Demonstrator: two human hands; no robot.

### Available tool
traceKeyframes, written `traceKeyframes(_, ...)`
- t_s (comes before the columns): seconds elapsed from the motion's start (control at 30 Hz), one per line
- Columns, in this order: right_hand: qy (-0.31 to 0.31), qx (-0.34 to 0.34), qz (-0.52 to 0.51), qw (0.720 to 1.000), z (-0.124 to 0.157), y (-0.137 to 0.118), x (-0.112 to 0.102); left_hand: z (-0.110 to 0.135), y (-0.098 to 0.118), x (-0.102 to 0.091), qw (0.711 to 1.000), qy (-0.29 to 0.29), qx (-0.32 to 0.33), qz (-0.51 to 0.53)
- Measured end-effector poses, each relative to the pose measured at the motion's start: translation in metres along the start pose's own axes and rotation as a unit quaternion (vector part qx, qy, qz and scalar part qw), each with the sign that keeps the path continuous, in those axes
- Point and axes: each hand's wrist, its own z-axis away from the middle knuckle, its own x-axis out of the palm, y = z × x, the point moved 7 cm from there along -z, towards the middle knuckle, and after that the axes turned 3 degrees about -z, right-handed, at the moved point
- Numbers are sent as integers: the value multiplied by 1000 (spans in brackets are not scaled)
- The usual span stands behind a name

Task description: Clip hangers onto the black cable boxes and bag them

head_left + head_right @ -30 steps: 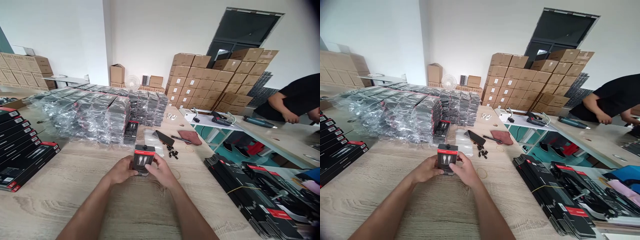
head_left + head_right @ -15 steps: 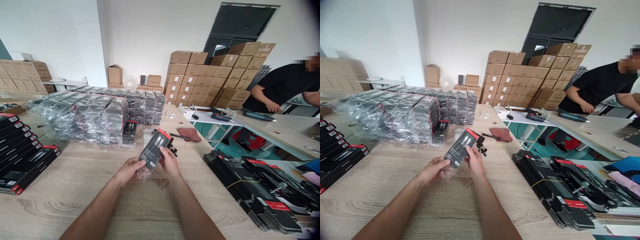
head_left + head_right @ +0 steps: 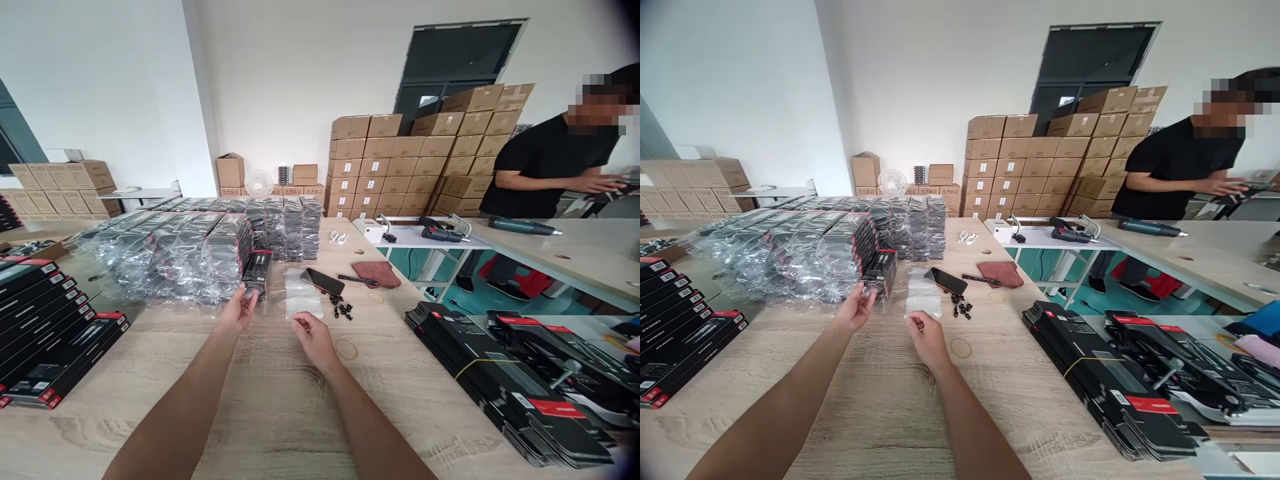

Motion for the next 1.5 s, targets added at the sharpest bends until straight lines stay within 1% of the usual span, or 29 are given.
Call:
traceKeyframes(0.07,-9,-17,15,1000,1,-4,2,14,-3,-13,999,-4,14,-34)
traceKeyframes(0.13,-15,-34,18,999,1,-8,3,31,6,-33,993,-4,49,-105)
traceKeyframes(0.2,-13,-46,17,999,1,-11,2,47,37,-63,976,20,109,-189)
traceKeyframes(0.23,-11,-49,19,999,0,-11,1,55,61,-81,960,46,148,-235)
traceKeyframes(0.27,-14,-51,24,998,-1,-11,1,64,90,-101,931,83,196,-295)
traceKeyframes(0.3,-16,-53,34,998,-3,-10,2,73,120,-121,891,126,243,-363)
traceKeyframes(0.33,-20,-54,45,997,-4,-9,3,85,151,-138,810,176,298,-474)
traceKeyframes(0.37,-26,-55,56,997,-6,-8,4,97,177,-152,701,221,337,-589)
traceKeyframes(0.4,-32,-58,66,996,-6,-7,6,105,195,-166,593,252,344,-683)
traceKeyframes(0.43,-40,-62,73,995,-6,-8,8,109,205,-181,504,270,327,-752)
traceKeyframes(0.47,-48,-68,78,994,-5,-8,10,111,208,-196,441,273,298,-802)
traceKeyframes(0.5,-55,-73,81,992,-4,-10,12,110,206,-210,397,263,268,-838)
traceKeyframes(0.53,-61,-78,84,992,-2,-11,13,110,201,-221,369,250,243,-861)
traceKeyframes(0.63,-67,-85,88,990,2,-13,14,113,184,-234,345,218,226,-884)
traceKeyframes(0.7,-60,-84,83,991,3,-13,12,121,177,-224,360,206,241,-878)
traceKeyframes(0.73,-56,-84,78,992,4,-13,11,126,177,-214,385,203,258,-863)
traceKeyframes(0.77,-54,-83,73,992,4,-13,11,132,177,-202,428,201,280,-835)
traceKeyframes(0.8,-52,-83,68,993,4,-13,11,139,177,-189,491,195,302,-794)
traceKeyframes(0.83,-53,-82,63,993,4,-13,11,144,176,-174,571,184,320,-733)
traceKeyframes(0.9,-54,-77,57,994,4,-15,11,147,159,-144,766,109,298,-559)
traceKeyframes(0.93,-56,-70,51,995,4,-17,12,145,144,-126,851,53,258,-455)
traceKeyframes(0.97,-61,-59,39,996,5,-19,12,142,124,-107,908,0,205,-366)
traceKeyframes(1.0,-74,-44,16,996,6,-20,13,141,107,-90,942,-27,167,-289)
traceKeyframes(1.03,-97,-25,-17,995,9,-22,16,138,90,-73,963,-45,134,-229)
traceKeyframes(1.1,-171,24,-106,979,17,-25,24,132,58,-44,981,-72,86,-157)
traceKeyframes(1.17,-247,73,-188,948,29,-28,35,124,31,-18,984,-106,57,-135)
traceKeyframes(1.27,-290,138,-270,908,45,-27,48,109,-1,12,980,-162,4,-112)
traceKeyframes(1.4,-319,232,-324,860,60,-20,63,96,-37,33,960,-246,-128,23)
traceKeyframes(1.5,-362,234,-215,876,61,-15,59,91,-50,33,941,-273,-173,103)
